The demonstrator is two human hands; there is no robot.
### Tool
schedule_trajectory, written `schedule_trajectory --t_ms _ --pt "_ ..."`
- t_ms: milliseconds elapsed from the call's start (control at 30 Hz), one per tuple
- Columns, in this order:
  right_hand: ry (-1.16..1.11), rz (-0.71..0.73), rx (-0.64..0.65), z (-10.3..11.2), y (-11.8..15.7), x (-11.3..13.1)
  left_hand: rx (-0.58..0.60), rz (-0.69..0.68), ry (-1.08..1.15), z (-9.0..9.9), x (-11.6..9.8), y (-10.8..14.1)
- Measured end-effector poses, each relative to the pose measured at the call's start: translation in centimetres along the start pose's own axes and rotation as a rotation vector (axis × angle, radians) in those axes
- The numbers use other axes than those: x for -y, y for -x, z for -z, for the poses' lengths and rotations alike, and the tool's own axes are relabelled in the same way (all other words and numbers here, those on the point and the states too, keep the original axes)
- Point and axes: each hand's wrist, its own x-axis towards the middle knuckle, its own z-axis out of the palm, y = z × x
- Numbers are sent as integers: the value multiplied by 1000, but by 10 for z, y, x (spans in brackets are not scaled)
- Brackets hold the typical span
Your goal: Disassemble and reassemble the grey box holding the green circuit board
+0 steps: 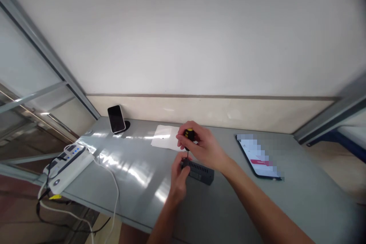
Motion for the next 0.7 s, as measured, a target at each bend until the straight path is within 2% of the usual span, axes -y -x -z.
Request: schedule_trajectory --t_ms 233,433,700 --pt "-37 17 -63 6 1 0 8 -40 -91 -6 -18 -1" --pt "-41 33 -71 9 1 -1 12 -81 -100 -7 -15 -4" --pt "-37 39 -79 10 0 2 -40 -108 -116 -6 -9 -7"
